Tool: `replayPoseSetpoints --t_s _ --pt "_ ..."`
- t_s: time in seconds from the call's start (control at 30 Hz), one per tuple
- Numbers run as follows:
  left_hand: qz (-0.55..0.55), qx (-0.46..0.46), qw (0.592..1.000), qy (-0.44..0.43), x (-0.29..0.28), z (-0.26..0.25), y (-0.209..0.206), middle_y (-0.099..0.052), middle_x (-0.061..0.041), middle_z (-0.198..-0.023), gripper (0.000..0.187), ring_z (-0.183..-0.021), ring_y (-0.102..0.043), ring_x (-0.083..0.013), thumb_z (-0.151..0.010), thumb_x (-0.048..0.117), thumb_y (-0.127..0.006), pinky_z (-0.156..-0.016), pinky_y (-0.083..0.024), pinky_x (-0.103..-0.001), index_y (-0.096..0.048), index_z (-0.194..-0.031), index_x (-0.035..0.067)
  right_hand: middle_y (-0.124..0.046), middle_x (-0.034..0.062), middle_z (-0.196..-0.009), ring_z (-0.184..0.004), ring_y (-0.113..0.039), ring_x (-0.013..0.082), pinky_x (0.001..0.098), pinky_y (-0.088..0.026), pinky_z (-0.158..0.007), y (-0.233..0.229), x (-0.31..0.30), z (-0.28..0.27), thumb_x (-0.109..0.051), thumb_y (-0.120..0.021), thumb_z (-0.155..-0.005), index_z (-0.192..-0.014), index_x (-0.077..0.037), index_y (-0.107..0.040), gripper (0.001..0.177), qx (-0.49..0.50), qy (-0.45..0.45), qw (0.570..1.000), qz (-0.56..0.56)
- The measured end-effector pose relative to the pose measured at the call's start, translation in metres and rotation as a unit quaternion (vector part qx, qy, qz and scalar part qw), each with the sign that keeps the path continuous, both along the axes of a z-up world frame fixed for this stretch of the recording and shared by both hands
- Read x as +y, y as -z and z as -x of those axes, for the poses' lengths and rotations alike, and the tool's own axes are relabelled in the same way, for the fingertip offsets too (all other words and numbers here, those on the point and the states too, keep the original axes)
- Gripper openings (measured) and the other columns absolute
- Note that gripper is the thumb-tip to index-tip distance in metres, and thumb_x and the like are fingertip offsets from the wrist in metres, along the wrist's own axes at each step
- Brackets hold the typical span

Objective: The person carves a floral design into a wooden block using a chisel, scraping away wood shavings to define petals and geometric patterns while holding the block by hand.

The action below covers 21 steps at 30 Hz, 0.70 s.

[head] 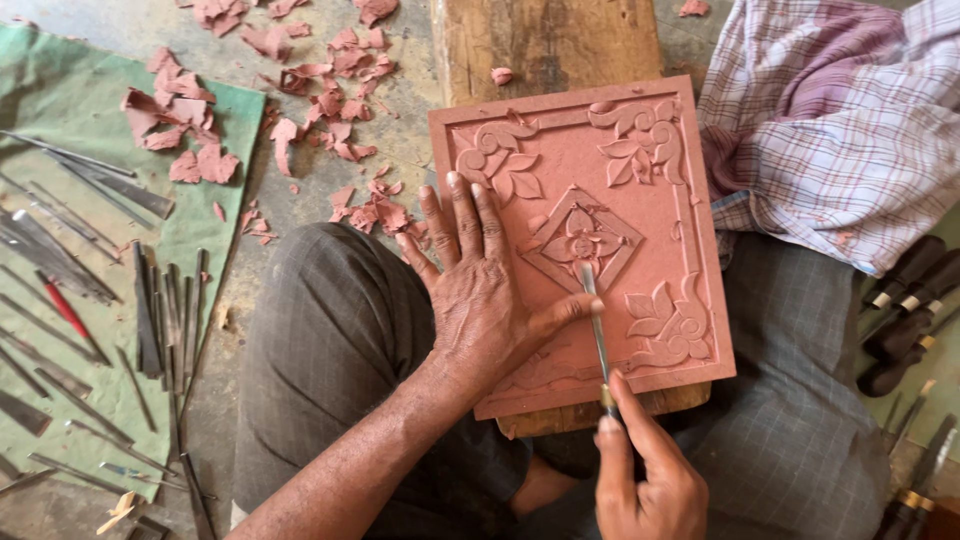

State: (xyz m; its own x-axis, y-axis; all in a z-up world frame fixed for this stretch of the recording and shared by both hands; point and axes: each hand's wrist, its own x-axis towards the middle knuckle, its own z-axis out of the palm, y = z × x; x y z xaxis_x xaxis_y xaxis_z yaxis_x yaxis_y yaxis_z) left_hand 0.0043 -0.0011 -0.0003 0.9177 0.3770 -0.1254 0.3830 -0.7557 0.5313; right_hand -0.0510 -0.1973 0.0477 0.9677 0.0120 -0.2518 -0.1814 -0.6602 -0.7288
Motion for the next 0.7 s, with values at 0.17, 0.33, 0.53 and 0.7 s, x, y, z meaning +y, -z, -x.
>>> replayPoseSetpoints --t_s 0.17,0.33,0.53,0.7 --pt "-0.017 -0.054 0.998 -0.006 -0.003 0.001 0.004 0.012 -0.036 -0.163 0.157 -0.147 0.024 -0.0537 -0.063 0.092 -0.07 -0.108 0.014 -0.082 0.002 -0.156 -0.012 -0.079 0.0163 -0.11 -0.102 -0.077 0.0212 0.0328 -0.058 -0.084 0.004 -0.011 -0.005 -0.006 -0.066 -0.09 -0.132 -0.014 -0.069 0.043 -0.036 -0.072 0.996 0.047" --pt "0.003 -0.038 0.999 -0.01 -0.006 -0.001 0.004 0.014 -0.036 -0.161 0.162 -0.145 0.026 -0.0529 -0.056 0.092 -0.071 -0.107 0.017 -0.08 0.004 -0.154 -0.013 -0.079 0.0085 -0.098 -0.092 -0.078 0.0198 0.0333 -0.06 -0.08 0.008 -0.019 0.001 -0.014 -0.068 -0.09 -0.134 -0.023 -0.068 0.045 -0.03 -0.069 0.987 0.142" --pt "-0.022 -0.033 0.999 -0.029 -0.009 -0.005 -0.001 0.011 -0.037 -0.163 0.161 -0.149 0.022 -0.0505 -0.058 0.095 -0.067 -0.108 0.017 -0.08 0.002 -0.155 -0.014 -0.076 0.0075 -0.088 -0.081 -0.077 0.019 0.0336 -0.059 -0.074 0.007 -0.024 -0.009 -0.014 -0.071 -0.087 -0.132 -0.027 -0.07 0.047 -0.069 -0.091 0.979 0.17" --pt "-0.028 -0.028 0.998 -0.049 -0.015 -0.009 0.003 0.008 -0.037 -0.163 0.162 -0.151 0.019 -0.0494 -0.056 0.097 -0.062 -0.108 0.018 -0.078 0.0 -0.155 -0.014 -0.075 0.0108 -0.094 -0.086 -0.078 0.0213 0.0334 -0.057 -0.074 -0.001 -0.031 -0.027 -0.013 -0.071 -0.087 -0.13 -0.025 -0.072 0.045 -0.087 -0.114 0.976 0.166"
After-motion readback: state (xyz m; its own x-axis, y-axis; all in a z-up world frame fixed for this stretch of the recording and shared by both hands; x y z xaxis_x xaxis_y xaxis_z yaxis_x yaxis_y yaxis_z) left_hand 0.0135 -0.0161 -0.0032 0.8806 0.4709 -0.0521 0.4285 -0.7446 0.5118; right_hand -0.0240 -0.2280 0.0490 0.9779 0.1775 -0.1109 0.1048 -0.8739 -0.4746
